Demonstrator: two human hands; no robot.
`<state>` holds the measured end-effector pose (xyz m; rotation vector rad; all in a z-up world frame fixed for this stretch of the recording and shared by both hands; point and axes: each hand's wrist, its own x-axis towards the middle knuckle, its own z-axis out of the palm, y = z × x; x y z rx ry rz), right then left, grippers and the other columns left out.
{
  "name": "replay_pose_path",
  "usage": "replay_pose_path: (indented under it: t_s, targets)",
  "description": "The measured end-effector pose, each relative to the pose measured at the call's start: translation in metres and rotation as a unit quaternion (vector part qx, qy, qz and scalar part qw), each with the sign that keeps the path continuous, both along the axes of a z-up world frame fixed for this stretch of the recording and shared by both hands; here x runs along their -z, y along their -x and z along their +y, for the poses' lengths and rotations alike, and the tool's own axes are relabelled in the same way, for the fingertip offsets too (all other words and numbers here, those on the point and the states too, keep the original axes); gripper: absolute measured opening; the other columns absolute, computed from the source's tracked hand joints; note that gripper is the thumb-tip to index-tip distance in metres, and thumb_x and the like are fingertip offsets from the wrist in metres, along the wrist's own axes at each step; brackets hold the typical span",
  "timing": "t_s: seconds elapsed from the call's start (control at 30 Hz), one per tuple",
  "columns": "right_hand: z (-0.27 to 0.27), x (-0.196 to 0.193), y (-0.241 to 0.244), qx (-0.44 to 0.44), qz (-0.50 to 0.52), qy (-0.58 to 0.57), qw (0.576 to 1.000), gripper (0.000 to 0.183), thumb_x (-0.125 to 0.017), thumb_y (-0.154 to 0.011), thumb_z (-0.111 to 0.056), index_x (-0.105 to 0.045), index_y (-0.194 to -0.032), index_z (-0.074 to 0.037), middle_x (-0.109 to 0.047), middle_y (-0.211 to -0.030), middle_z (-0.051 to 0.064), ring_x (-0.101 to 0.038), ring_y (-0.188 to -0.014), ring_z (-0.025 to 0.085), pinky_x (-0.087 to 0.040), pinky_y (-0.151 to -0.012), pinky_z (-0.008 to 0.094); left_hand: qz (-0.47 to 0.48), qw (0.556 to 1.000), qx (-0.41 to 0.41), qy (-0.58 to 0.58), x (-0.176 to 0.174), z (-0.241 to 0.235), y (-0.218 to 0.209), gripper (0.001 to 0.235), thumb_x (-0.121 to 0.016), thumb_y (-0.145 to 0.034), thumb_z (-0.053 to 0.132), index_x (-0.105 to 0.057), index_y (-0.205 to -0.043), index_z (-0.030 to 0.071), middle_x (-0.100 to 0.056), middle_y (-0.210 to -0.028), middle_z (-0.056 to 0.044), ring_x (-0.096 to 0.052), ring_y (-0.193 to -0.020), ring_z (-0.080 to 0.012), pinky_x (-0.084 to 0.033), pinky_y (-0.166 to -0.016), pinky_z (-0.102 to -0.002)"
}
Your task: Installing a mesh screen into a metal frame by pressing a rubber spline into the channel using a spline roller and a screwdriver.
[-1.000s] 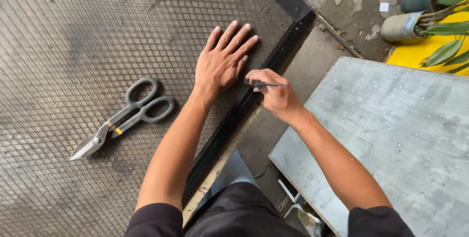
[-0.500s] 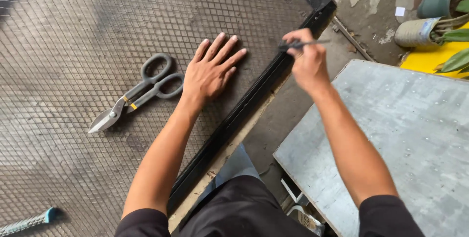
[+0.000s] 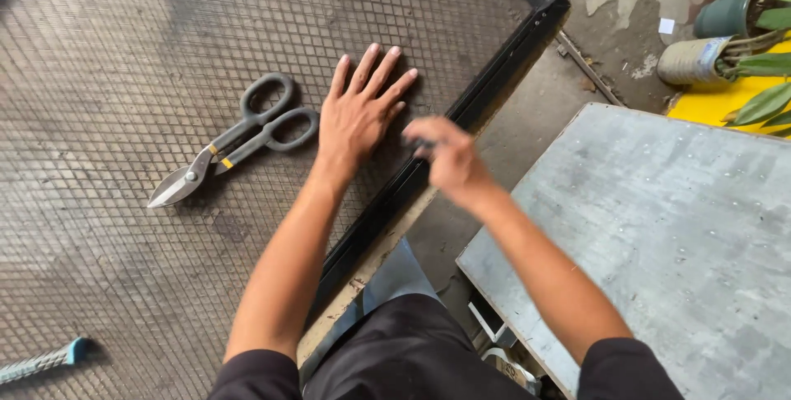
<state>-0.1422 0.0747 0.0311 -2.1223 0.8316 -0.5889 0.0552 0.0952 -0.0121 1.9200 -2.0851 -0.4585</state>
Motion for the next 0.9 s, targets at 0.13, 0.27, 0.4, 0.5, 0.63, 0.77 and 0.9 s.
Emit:
replay_pose_path:
  t_s: [0.13,0.27,0.4,0.5,0.63,0.77,0.9]
  targets:
    - [0.000,-0.007,-0.009,-0.046,0.004,-0.010,0.999,0.020,-0.069,-0.092,0.003,-0.069,-0.108,-0.010,-0.072,-0.100,0.005,-0.072,-0.098,0.029,-0.061,-0.090,0.038,-0.041,0.996,-0.084,-0.005,-0.015,0.045,0.012,0.055,-0.051,-0.109,0.039,-0.038,-0.161,0.030,-0.030,-0.169,-0.006,-0.023,-0.156,-0.0290,-0.021,-0.125,-0.052]
    - [-0.063,-0.013,0.022,-0.047,0.053,0.082,0.994,0.013,-0.062,-0.100,0.002,-0.066,-0.111,-0.004,-0.070,-0.103,0.013,-0.070,-0.102,0.036,-0.056,-0.094,0.045,-0.019,0.999,0.016,-0.034,-0.010,0.102,-0.021,0.052,-0.032,-0.110,0.046,-0.031,-0.161,0.038,-0.025,-0.171,0.003,-0.019,-0.158,-0.0191,-0.015,-0.128,-0.043]
    - [-0.051,-0.017,0.022,0.002,0.099,0.047,0.994,0.015,-0.067,-0.098,0.002,-0.062,-0.111,-0.005,-0.070,-0.100,0.014,-0.070,-0.099,0.039,-0.055,-0.092,0.047,-0.002,0.995,0.098,-0.015,-0.002,0.122,-0.053,0.052,-0.032,-0.110,0.044,-0.032,-0.161,0.034,-0.026,-0.172,0.004,-0.021,-0.158,-0.0158,-0.015,-0.129,-0.036]
    - [0.042,-0.003,-0.004,-0.032,0.066,0.055,0.996,0.019,-0.072,-0.092,-0.001,-0.067,-0.109,-0.009,-0.072,-0.102,0.008,-0.071,-0.100,0.032,-0.057,-0.092,0.039,-0.007,0.994,0.100,0.035,0.011,0.125,-0.053,0.052,-0.034,-0.110,0.044,-0.034,-0.161,0.034,-0.030,-0.170,0.003,-0.024,-0.157,-0.0159,-0.017,-0.128,-0.036]
    - [0.107,-0.026,-0.035,-0.043,0.062,0.002,0.997,0.016,-0.069,-0.092,0.003,-0.068,-0.105,-0.007,-0.073,-0.100,0.011,-0.073,-0.097,0.034,-0.060,-0.088,0.042,0.007,0.992,0.104,0.067,0.019,0.131,-0.053,0.053,-0.039,-0.110,0.043,-0.035,-0.162,0.031,-0.032,-0.169,0.000,-0.027,-0.156,-0.0196,-0.022,-0.127,-0.038]
    - [0.066,-0.041,-0.024,0.028,0.070,-0.018,0.997,0.022,-0.054,-0.095,0.007,-0.061,-0.111,-0.005,-0.071,-0.105,0.014,-0.070,-0.100,0.035,-0.058,-0.087,0.043,-0.009,0.991,0.096,0.091,0.013,0.146,-0.063,0.052,-0.038,-0.112,0.039,-0.036,-0.162,0.028,-0.032,-0.169,0.000,-0.026,-0.155,-0.0206,-0.022,-0.125,-0.038]
    - [0.070,-0.034,-0.029,0.022,0.109,0.044,0.993,0.030,-0.059,-0.083,0.008,-0.062,-0.110,-0.005,-0.068,-0.103,0.013,-0.068,-0.094,0.031,-0.051,-0.087,0.039,-0.014,0.989,0.097,0.107,0.008,0.151,-0.070,0.051,-0.042,-0.111,0.034,-0.042,-0.161,0.023,-0.037,-0.166,-0.002,-0.030,-0.154,-0.0233,-0.027,-0.122,-0.039]
